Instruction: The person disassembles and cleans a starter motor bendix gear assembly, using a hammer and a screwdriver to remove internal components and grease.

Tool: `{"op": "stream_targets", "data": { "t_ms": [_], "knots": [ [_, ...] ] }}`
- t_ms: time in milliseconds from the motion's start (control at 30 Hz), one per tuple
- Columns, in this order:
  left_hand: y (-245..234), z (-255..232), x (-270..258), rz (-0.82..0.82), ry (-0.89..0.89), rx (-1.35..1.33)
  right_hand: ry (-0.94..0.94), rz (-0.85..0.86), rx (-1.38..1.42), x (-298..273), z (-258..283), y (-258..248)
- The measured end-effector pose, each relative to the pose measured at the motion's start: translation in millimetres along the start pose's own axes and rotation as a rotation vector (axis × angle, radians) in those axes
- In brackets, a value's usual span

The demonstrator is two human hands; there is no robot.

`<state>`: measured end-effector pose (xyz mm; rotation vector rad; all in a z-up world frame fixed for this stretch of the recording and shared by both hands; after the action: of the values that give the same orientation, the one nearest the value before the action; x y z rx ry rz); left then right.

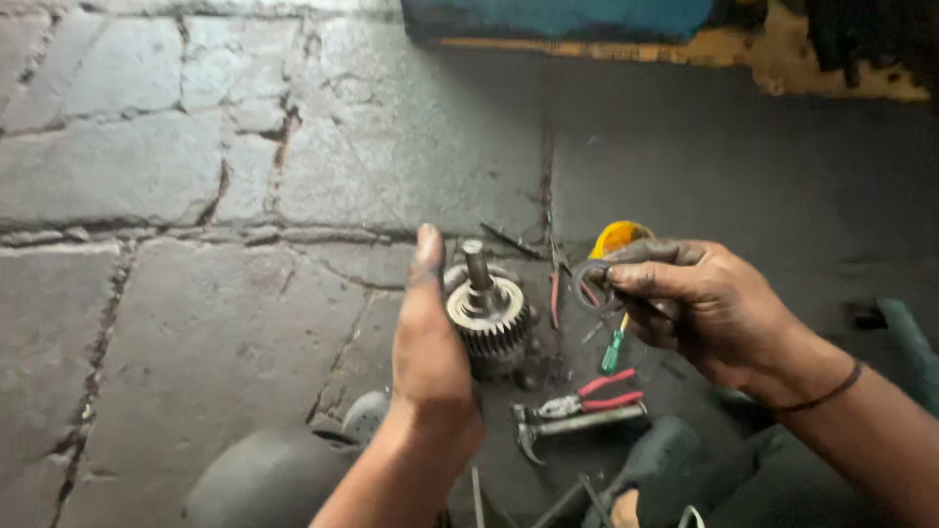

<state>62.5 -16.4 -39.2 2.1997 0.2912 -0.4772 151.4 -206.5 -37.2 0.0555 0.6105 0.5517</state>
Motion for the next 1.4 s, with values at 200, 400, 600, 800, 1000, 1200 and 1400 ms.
{"op": "stream_targets", "data": {
  "t_ms": [200,400,600,800,1000,1200,1400],
  "knots": [
    [2,12,7,-0.065,-0.072,0.016,-0.091,-0.013,-0.095,-9,7,-19],
    [13,17,16,-0.017,-0.111,0.033,-1.046,-0.043,-1.307,-81,64,47],
    [11,22,15,-0.041,-0.174,0.025,-1.245,0.009,-1.458,-105,63,68],
    [7,21,13,-0.021,-0.169,0.011,-1.281,0.056,-1.51,-108,55,73],
    [13,23,15,0.164,-0.093,-0.004,-1.006,-0.063,-1.093,-77,60,40],
    [23,26,12,0.27,-0.046,0.102,-0.432,-0.039,-0.18,-16,29,-21],
    [33,26,10,0.335,-0.051,0.135,-0.327,0.095,0.046,-10,16,-19]
  ]
}}
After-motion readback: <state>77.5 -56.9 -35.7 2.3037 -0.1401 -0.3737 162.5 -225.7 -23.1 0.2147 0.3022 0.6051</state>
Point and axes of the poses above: each hand's wrist, its own x-axis towards the middle knuckle, its own y-axis out of the palm, z = x × y, the point moved 9 cm from there along x, towards the middle knuckle, and after that the axes turned 11 degrees about z, right-handed, at the moved point
